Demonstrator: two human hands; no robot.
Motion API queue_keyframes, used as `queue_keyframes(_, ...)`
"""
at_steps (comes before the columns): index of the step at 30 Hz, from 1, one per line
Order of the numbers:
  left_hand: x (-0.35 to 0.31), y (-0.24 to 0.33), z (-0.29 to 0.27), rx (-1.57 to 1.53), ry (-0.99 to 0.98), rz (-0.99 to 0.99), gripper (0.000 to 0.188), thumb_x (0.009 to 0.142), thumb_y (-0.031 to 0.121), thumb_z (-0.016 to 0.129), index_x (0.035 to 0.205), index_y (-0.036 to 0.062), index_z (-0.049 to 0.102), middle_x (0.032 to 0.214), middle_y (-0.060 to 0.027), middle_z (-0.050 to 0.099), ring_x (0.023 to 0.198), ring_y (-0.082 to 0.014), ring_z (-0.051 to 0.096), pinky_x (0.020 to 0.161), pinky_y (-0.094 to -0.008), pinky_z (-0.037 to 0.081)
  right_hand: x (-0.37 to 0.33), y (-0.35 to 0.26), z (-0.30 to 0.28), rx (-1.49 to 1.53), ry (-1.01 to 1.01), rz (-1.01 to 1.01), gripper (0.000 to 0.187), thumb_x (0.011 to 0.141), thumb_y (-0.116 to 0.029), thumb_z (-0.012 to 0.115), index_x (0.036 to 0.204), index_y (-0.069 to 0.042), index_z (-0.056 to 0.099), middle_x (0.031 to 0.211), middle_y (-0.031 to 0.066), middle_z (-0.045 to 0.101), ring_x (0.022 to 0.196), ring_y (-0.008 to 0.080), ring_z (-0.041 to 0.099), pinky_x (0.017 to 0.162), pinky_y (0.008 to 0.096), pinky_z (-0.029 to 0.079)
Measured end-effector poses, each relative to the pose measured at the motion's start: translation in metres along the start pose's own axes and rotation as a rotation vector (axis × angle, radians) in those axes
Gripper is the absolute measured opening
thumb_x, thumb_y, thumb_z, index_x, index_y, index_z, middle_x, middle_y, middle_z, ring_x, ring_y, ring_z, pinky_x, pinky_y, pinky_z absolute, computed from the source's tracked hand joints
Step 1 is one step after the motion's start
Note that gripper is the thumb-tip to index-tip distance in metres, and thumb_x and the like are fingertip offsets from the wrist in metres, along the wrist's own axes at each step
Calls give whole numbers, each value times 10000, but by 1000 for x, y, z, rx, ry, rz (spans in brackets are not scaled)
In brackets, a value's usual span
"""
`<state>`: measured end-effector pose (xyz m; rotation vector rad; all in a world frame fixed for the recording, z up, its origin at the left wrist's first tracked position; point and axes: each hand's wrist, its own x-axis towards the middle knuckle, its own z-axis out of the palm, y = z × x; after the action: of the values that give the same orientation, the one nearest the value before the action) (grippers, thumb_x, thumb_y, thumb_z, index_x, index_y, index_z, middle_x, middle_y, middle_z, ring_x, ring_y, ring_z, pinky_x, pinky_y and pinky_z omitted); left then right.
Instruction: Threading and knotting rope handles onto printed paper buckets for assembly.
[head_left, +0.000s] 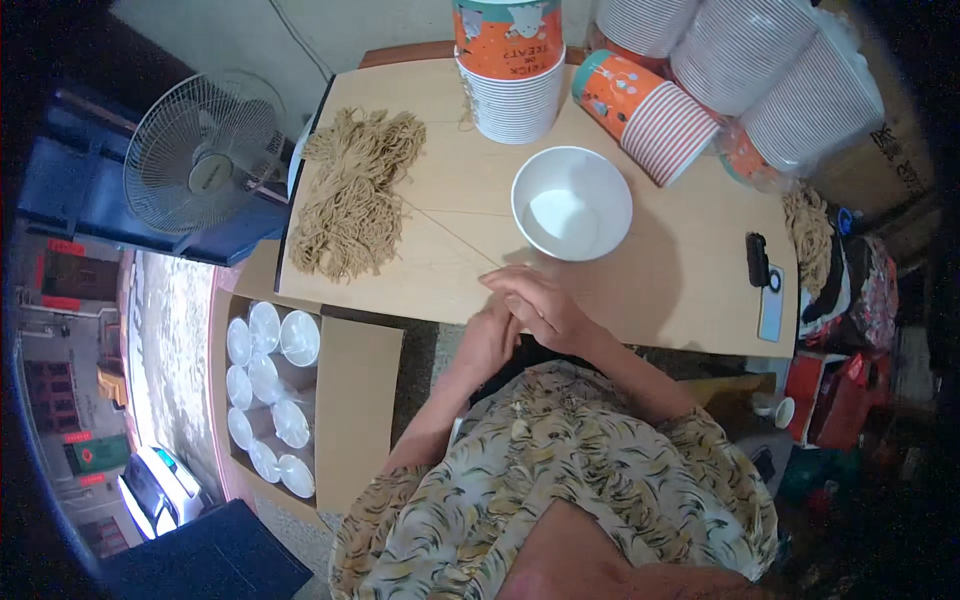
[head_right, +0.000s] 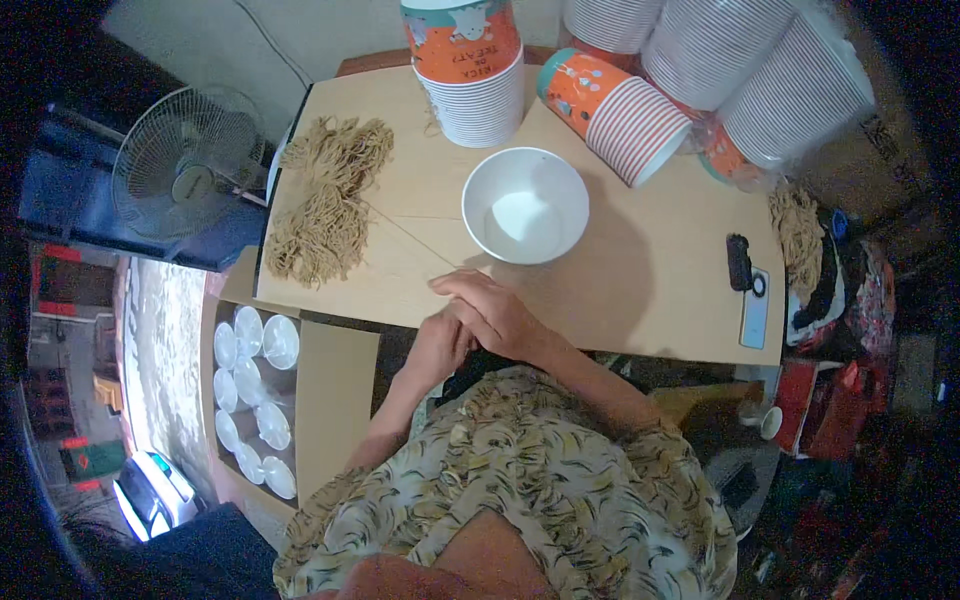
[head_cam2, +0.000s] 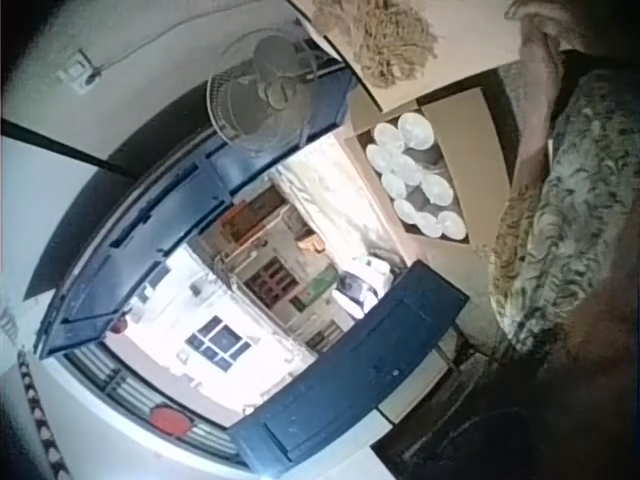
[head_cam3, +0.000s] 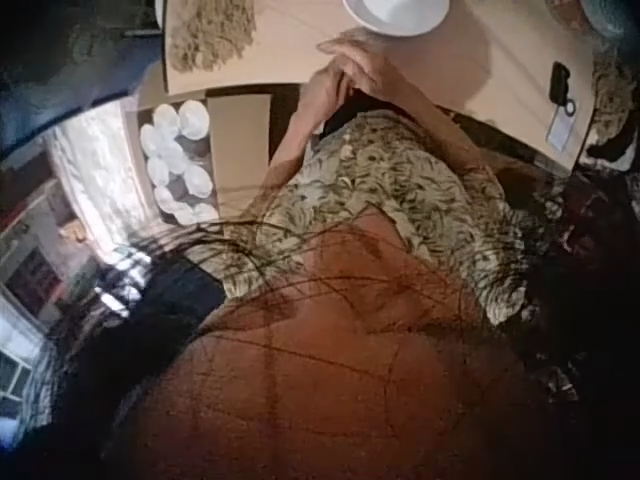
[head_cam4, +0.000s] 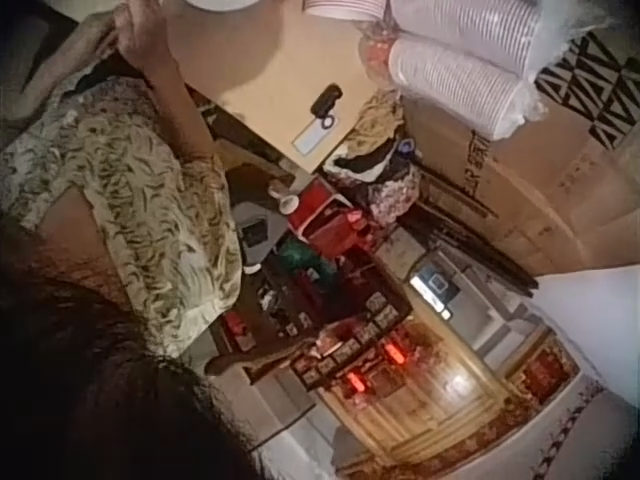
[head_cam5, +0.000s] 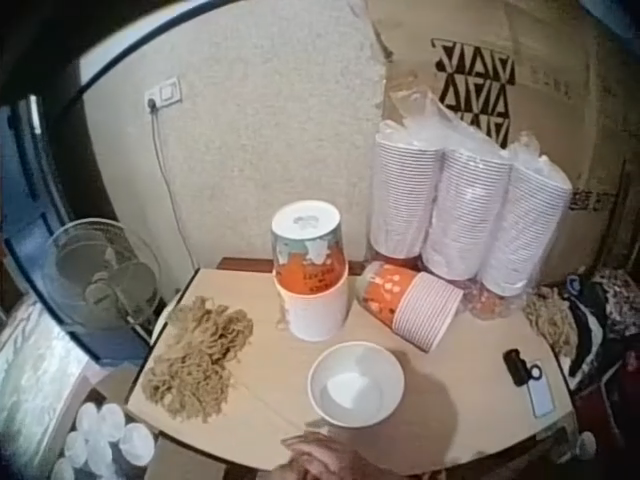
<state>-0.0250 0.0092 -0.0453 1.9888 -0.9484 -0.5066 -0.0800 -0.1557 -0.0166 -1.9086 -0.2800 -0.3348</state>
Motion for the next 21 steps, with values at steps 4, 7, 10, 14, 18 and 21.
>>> queue_keyframes(4,-5,33,-8,-102,-94,146,136,963,75,573,1054,-25,585,769,-175,650,601,-292,656,562,-378,522,-10,33,-1,14,-88,-26,341,1032,-253,418,1194,-11,595,887,149,656,912,314,652,1013,421,428)
queue_keyframes(7,1,62,-23,-242,-168,-100,133,959,50,625,1071,-21,638,817,-77,710,638,-119,667,594,-272,539,-28,28,-20,87,-133,85,317,1015,-264,476,1155,-14,612,807,111,647,791,277,645,847,375,491)
queue_keyframes(10,1,41,-13,-401,-138,-125,161,930,36,666,1084,-11,683,837,-76,709,648,-111,659,588,-260,536,-44,7,-38,97,-143,202,225,965,-203,586,1094,-26,635,791,90,648,674,229,612,670,335,503)
queue_keyframes(14,5,42,-13,-269,-221,-87,117,908,38,700,995,-40,707,860,-66,708,693,-95,645,619,-245,533,-61,-6,-58,-74,-138,232,114,887,-105,692,986,-51,675,762,115,645,610,214,595,599,340,483)
queue_keyframes(18,9,41,0,-356,-233,-133,105,909,46,702,936,-54,683,818,-42,674,690,-79,606,625,-235,500,-79,-2,-65,-90,-40,195,80,887,-109,693,930,-42,683,756,120,636,610,221,598,598,332,481)
queue_keyframes(21,14,45,8,-448,-196,-196,91,912,35,690,919,-55,675,814,-38,673,692,-66,594,624,-227,488,-89,2,-72,-102,60,190,61,898,-99,682,920,-43,687,743,104,650,604,216,611,595,342,489)
